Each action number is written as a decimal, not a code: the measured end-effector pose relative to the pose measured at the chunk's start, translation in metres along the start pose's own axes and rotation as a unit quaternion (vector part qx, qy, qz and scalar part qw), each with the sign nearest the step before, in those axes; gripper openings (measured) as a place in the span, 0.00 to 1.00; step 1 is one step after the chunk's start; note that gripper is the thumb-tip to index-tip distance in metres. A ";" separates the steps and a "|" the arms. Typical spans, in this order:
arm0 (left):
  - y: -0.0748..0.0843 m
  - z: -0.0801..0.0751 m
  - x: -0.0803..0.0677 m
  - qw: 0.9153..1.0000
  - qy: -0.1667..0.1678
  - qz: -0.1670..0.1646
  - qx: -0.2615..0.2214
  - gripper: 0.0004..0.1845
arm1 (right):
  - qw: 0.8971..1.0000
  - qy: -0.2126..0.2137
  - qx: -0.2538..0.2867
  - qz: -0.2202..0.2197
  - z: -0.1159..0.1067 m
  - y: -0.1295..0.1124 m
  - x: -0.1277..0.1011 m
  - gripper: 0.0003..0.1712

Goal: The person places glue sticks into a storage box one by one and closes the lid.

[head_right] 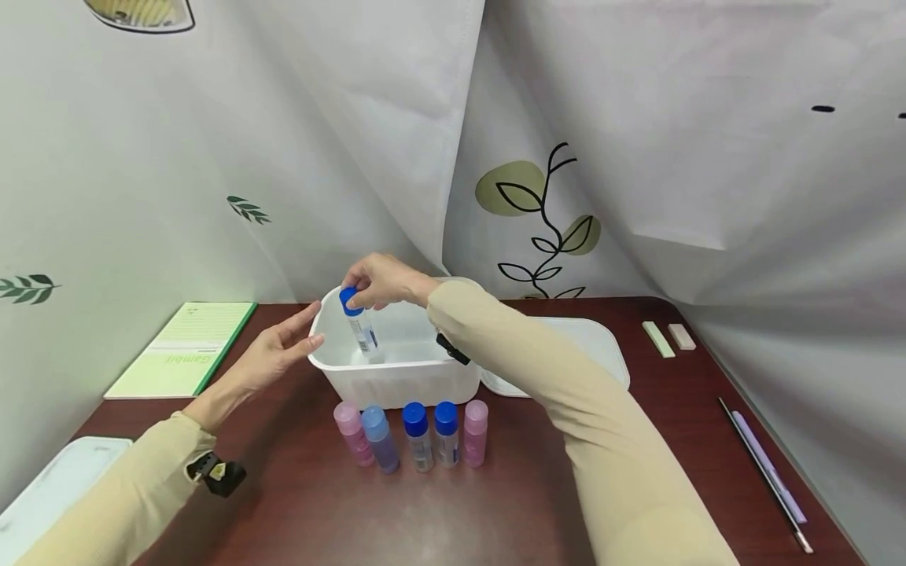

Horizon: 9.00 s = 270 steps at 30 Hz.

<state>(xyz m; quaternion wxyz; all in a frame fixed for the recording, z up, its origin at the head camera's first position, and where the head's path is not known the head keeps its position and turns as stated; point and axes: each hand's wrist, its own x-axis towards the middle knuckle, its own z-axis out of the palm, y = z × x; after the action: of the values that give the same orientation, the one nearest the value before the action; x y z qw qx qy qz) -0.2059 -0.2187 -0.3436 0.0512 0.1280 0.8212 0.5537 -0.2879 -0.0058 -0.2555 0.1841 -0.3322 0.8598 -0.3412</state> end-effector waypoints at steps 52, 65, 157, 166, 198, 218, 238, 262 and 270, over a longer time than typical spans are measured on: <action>-0.002 -0.001 0.000 1.000 0.000 0.015 -0.002 0.37 | 0.985 -0.034 0.115 -0.122 0.033 0.097 -0.199 0.19; -0.001 -0.002 0.000 1.000 0.004 0.014 0.000 0.37 | 0.977 0.086 0.004 -0.193 -0.039 0.057 -0.208 0.14; -0.003 -0.003 -0.001 1.000 -0.004 0.014 0.003 0.37 | 0.937 0.263 0.192 -0.128 -0.022 0.029 -0.126 0.17; -0.006 -0.001 -0.002 1.000 -0.004 0.015 0.001 0.37 | 0.960 0.246 0.136 0.012 0.021 0.051 -0.059 0.17; -0.005 0.000 -0.003 1.000 0.000 0.013 -0.006 0.37 | 0.983 0.177 0.043 -0.008 0.034 0.047 -0.048 0.23; -0.005 -0.003 -0.001 1.000 -0.002 0.011 0.007 0.37 | 0.971 0.049 0.053 -0.227 0.081 0.072 -0.160 0.22; -0.004 -0.003 -0.002 1.000 -0.002 0.013 0.006 0.37 | 0.956 0.180 0.095 -0.213 0.005 0.032 -0.171 0.17; -0.006 0.000 -0.003 1.000 -0.002 0.016 -0.005 0.37 | 0.981 0.169 0.058 -0.078 0.049 0.044 -0.061 0.14; -0.005 -0.002 -0.003 1.000 -0.001 0.015 -0.008 0.37 | 0.991 0.115 0.040 -0.053 0.050 0.042 -0.055 0.15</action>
<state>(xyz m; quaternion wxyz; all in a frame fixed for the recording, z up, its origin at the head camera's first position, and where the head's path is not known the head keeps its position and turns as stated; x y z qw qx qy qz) -0.2046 -0.2229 -0.3479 0.0451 0.1403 0.8145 0.5612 -0.2404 0.0325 -0.3148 0.0789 -0.3283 0.8420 -0.4207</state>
